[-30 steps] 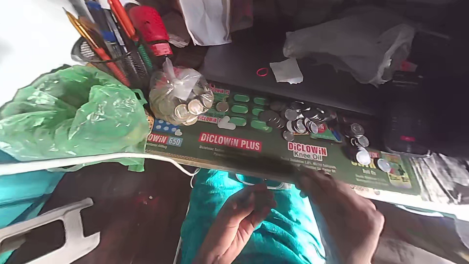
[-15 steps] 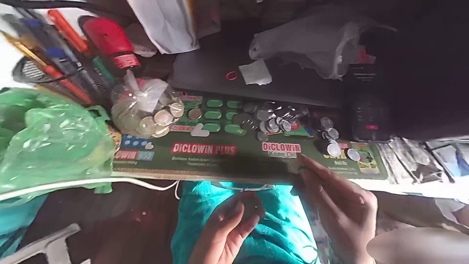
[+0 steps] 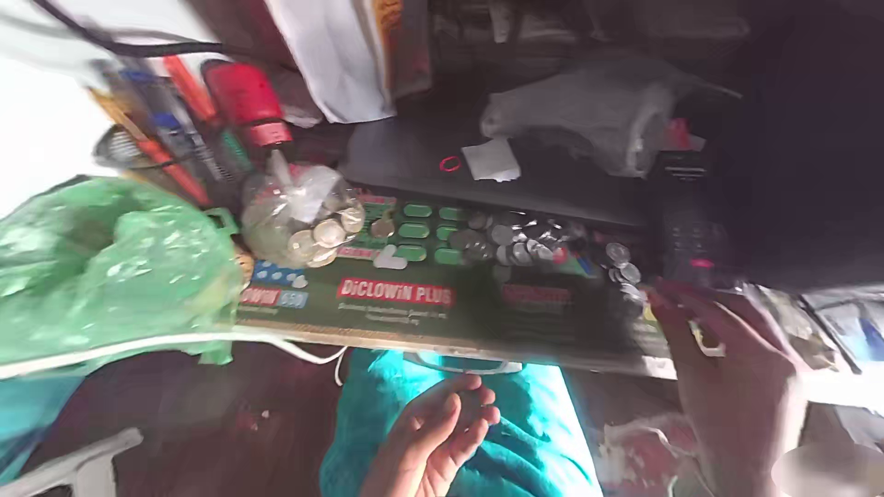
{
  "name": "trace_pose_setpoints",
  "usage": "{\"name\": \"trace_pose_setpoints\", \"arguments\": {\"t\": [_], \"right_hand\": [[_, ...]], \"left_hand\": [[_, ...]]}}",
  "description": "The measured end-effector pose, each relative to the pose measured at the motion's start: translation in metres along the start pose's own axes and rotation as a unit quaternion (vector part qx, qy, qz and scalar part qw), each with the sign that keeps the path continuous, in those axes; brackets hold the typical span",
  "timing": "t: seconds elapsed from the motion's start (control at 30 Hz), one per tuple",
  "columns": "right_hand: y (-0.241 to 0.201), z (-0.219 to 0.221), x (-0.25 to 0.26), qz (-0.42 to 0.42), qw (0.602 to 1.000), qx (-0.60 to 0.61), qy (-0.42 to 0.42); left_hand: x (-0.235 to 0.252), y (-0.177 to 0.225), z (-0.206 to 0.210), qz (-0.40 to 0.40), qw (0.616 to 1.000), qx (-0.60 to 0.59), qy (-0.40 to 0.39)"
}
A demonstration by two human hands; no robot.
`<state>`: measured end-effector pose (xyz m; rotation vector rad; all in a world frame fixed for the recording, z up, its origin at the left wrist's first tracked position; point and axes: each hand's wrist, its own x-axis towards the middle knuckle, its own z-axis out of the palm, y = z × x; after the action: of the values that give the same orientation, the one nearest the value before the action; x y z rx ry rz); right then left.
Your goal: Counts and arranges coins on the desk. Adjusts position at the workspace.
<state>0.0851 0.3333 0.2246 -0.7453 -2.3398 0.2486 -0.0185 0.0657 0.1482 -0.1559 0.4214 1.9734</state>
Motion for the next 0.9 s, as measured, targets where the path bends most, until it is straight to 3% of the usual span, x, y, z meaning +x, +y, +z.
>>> {"name": "trace_pose_setpoints", "arguments": {"t": [0.23,0.37,0.47,0.63,0.9], "right_hand": [[-0.055,0.025,0.015,-0.105,0.992,0.072,-0.022],[-0.029,0.001,0.013,-0.009,0.999,-0.037,0.029],[-0.008,-0.014,0.008,0.034,0.996,-0.08,0.016],[-0.005,-0.007,0.0,0.034,0.995,-0.079,-0.054],[0.012,-0.003,0.001,0.054,0.996,-0.002,-0.071]], "left_hand": [[-0.008,0.005,-0.003,0.017,1.0,-0.005,-0.002],[-0.017,0.008,-0.005,0.032,0.999,0.033,0.009],[-0.016,0.007,-0.012,0.026,0.999,0.028,0.027],[-0.009,0.001,-0.007,-0.001,0.999,0.036,0.006],[-0.004,-0.01,0.0,-0.019,0.999,0.041,0.007]]}}
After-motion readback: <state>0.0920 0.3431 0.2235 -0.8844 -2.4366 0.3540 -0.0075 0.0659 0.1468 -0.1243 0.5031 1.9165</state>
